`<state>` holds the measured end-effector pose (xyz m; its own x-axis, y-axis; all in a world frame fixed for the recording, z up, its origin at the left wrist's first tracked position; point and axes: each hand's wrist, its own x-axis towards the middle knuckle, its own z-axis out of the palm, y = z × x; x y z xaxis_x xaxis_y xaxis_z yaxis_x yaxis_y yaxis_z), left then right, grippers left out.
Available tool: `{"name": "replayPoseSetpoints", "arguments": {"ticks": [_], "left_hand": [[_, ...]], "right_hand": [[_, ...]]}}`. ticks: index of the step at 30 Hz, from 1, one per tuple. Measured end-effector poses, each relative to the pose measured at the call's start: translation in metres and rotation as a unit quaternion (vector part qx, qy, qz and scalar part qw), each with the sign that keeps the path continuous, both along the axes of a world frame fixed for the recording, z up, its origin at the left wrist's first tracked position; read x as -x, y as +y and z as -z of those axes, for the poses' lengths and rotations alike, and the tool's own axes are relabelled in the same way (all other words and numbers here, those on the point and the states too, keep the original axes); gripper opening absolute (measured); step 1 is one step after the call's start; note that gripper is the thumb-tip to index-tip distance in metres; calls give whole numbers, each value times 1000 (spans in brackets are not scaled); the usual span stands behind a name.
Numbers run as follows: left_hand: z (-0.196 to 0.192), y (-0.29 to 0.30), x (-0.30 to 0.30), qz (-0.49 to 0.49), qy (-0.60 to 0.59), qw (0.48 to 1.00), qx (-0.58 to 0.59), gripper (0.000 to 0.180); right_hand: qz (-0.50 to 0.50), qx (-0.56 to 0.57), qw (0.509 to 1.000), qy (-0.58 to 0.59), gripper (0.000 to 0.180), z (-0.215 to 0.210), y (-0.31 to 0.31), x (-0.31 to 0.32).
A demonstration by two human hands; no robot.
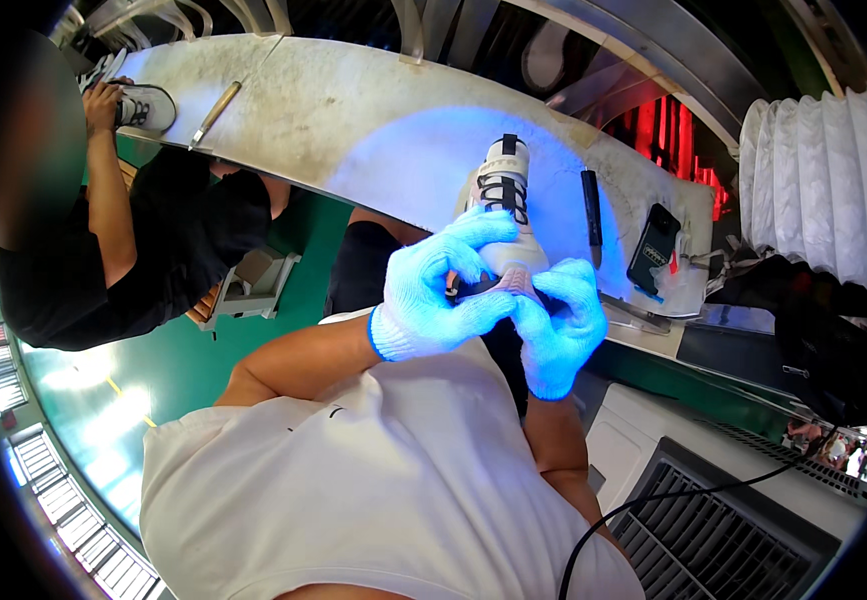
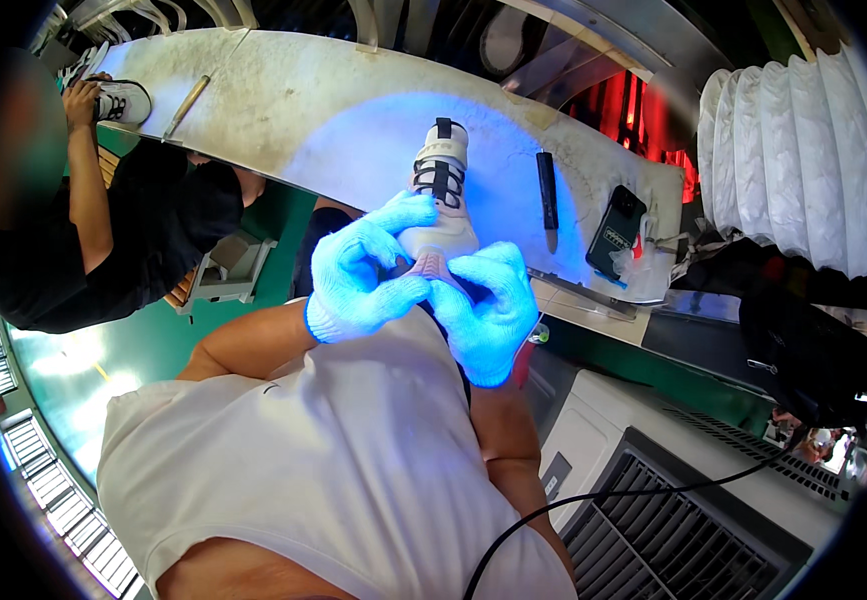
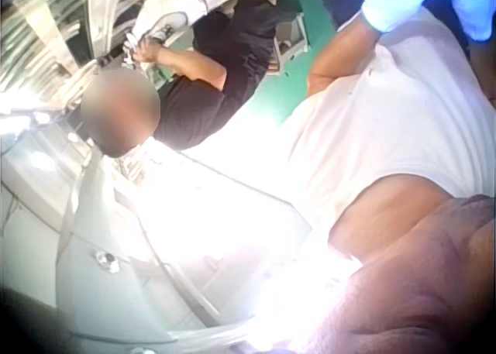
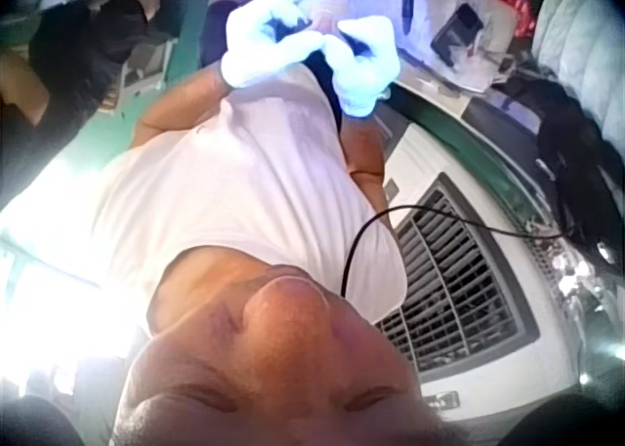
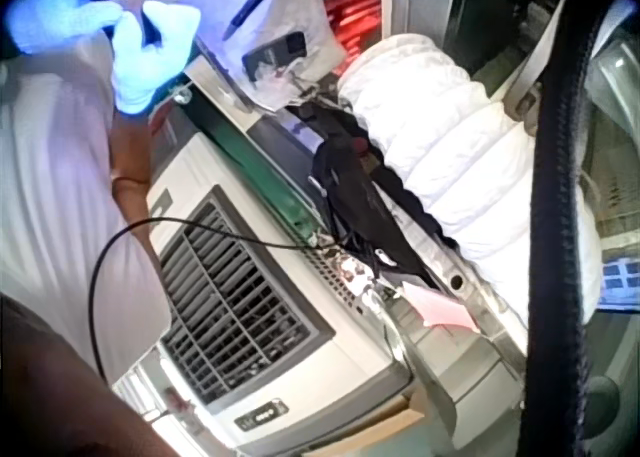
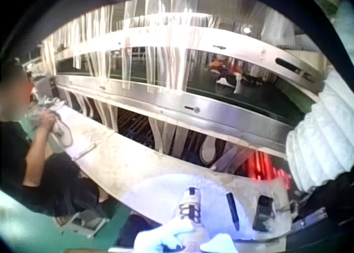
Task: The person uses a small black tool to scrape and clean the surface of a white and green sneaker. They repeatedly rub the tool along the shoe's upper and sole, rotating the shoe to access different areas. The person works on one shoe at a time, placing it on a workbench and occasionally picking up a second shoe to repeat the process.
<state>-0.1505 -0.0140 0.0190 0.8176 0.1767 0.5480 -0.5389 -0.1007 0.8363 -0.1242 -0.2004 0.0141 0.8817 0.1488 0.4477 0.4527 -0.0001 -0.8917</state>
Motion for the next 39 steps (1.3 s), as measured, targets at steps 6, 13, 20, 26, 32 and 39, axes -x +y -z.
{"name": "replayPoseSetpoints", "arguments": {"ticks": [6, 13, 20, 26, 32, 39], "left_hand": [[-3, -1, -4, 11, 2, 1000, 17, 42], [-6, -1, -8, 9, 5, 1000, 2, 40], [2, 16, -5, 95, 80, 992, 26, 53], [-6, 51, -33, 209, 79, 964, -146, 51], [-14, 32, -12, 167, 181, 969, -22, 37], [-13, 35, -24, 194, 180, 964, 32, 34]], "right_hand": [[11, 7, 999, -32, 26, 0, 3, -2], [22, 2, 1000, -15, 30, -1, 2, 1], [23, -44, 993, 106, 50, -2, 0, 9], [-11, 32, 994, 101, 69, -6, 13, 20], [-22, 42, 992, 121, 63, -15, 23, 20], [-25, 95, 994, 51, 82, -36, 26, 7]]}}
